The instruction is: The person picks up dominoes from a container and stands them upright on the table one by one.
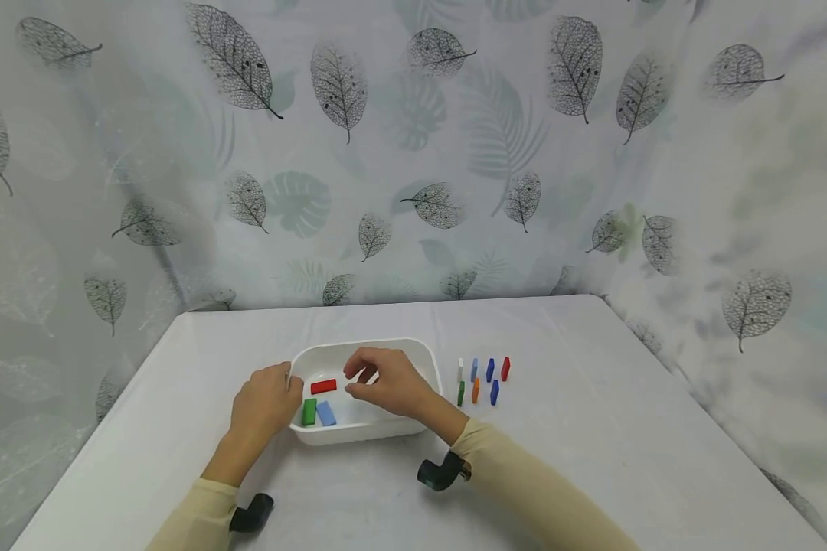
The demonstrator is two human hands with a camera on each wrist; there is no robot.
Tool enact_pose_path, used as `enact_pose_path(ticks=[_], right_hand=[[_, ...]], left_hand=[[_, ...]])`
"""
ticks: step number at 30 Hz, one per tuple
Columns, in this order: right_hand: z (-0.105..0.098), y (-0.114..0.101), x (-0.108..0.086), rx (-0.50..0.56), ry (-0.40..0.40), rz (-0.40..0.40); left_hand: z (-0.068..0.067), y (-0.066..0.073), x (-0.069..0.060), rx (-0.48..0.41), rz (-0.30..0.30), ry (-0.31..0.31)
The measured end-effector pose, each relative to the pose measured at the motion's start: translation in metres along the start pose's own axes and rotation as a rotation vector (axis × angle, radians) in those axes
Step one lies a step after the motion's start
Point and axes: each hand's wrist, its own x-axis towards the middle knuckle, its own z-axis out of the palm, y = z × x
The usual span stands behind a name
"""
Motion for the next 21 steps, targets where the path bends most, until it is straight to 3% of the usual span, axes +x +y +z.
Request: enact_pose_path(ticks=[12,21], right_hand=[[0.027,-0.004,0.013,-0.005,-0.061,-0.006],[0.042,0.002,0.022,-0.066,-0.116,0.052]], left_hand=[[-0.001,-0.002,0.002,0.014,0.017,-0.001],[-0.001,-0.002,0.001,0.006,0.026,0.007]])
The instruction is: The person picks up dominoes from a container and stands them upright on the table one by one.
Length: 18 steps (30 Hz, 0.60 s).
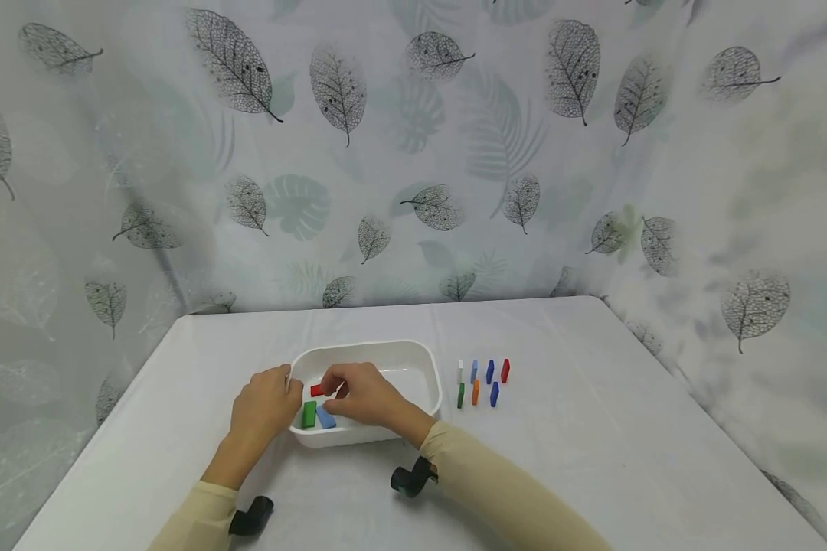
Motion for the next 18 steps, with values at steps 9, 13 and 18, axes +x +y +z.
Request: enact_pose_path(ticks=[9,13,18], right_hand=[[0.007,-0.002,0.009,-0.102,-0.108,0.060],[0.010,-0.003,0.013,-0.148,-0.131,0.074],[0.012,-0.004,0.017,-0.200,-0.134,0.091]], left_hand=[[0.000,-0.002,-0.001,-0.001,0.015,0.006],[0.000,-0.003,0.000,0.001,0.027,0.023],[0.002,-0.003,0.002,-0.001,0.037,0.026]])
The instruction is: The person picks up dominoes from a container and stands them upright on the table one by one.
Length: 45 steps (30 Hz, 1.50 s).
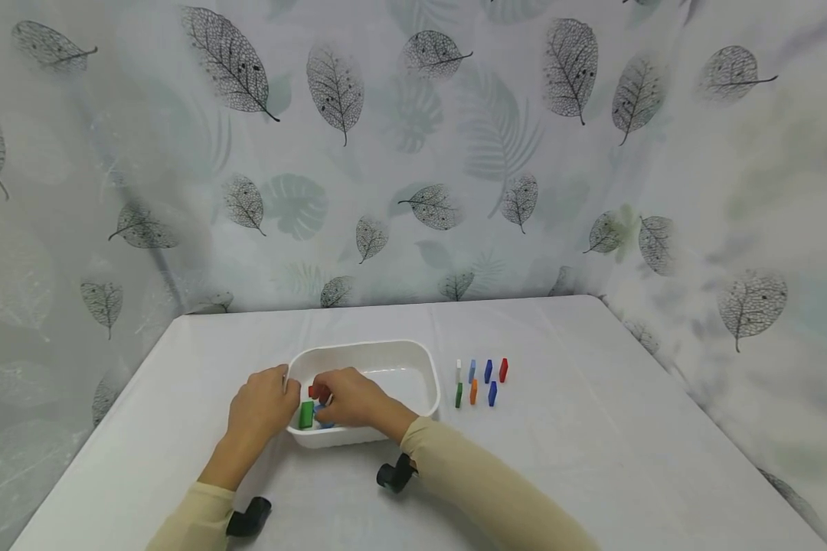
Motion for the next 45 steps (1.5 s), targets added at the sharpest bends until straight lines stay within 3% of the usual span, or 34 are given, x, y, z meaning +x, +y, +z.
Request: enact_pose_path(ticks=[11,22,36,45], right_hand=[[0.005,-0.002,0.008,-0.141,-0.010,0.089],[0.007,-0.002,0.009,-0.157,-0.026,0.171],[0.009,-0.001,0.012,-0.269,-0.029,0.192],[0.011,-0.004,0.013,-0.338,-0.021,0.166]], left_hand=[[-0.002,0.002,-0.001,0.014,-0.005,-0.005],[0.000,0.001,-0.001,0.010,-0.001,0.009],[-0.003,0.003,-0.002,0.008,-0.002,-0.001],[-0.004,0.003,-0.002,0.002,-0.006,-0.010]])
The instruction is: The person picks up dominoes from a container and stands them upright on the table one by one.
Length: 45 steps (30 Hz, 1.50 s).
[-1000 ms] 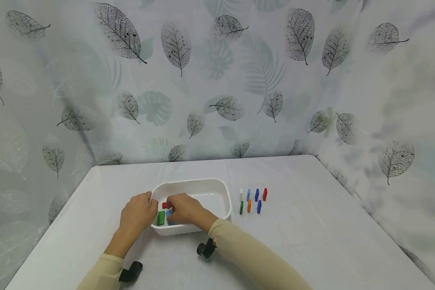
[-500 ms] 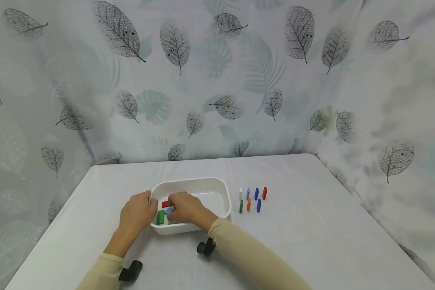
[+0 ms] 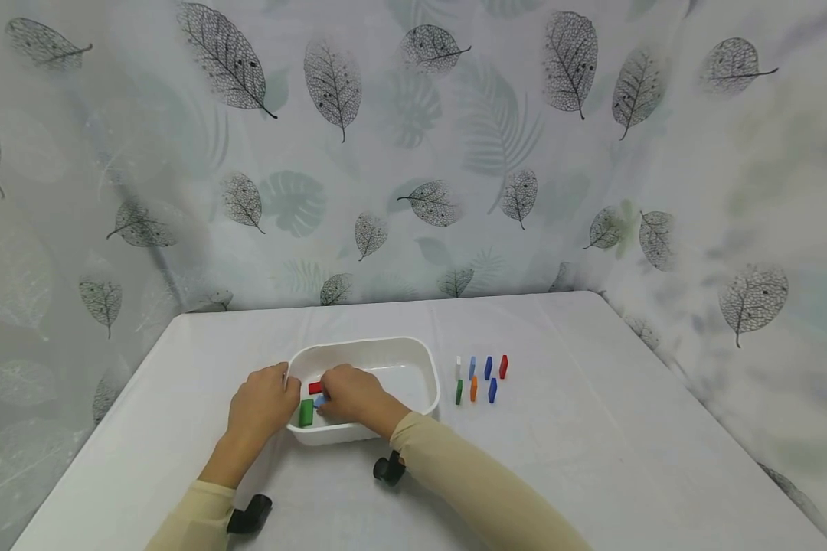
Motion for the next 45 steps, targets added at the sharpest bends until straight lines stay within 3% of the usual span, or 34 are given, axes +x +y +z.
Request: enact_pose_path(ticks=[6,18,24,34,45], right_hand=[[-0.002,0.003,0.000,0.014,0.026,-0.008],[-0.008,0.009,-0.007,0.223,0.142,0.013],[-0.009,0.011,-0.009,0.252,0.190,0.004],[-0.014,0.016,-0.019,0.357,0.277,-0.066],[-0.018,0.023,-0.030,0.466,0.335,-0.157]], left_hand=[[0.000,0.000,0.001,0.003,-0.002,0.002],[0.000,0.000,0.001,0.005,-0.004,-0.010],[0.000,0.000,0.001,0.009,-0.002,-0.007],[-0.001,0.000,0.000,-0.006,0.005,-0.011],[0.002,-0.002,-0.001,0.000,-0.031,-0.010]])
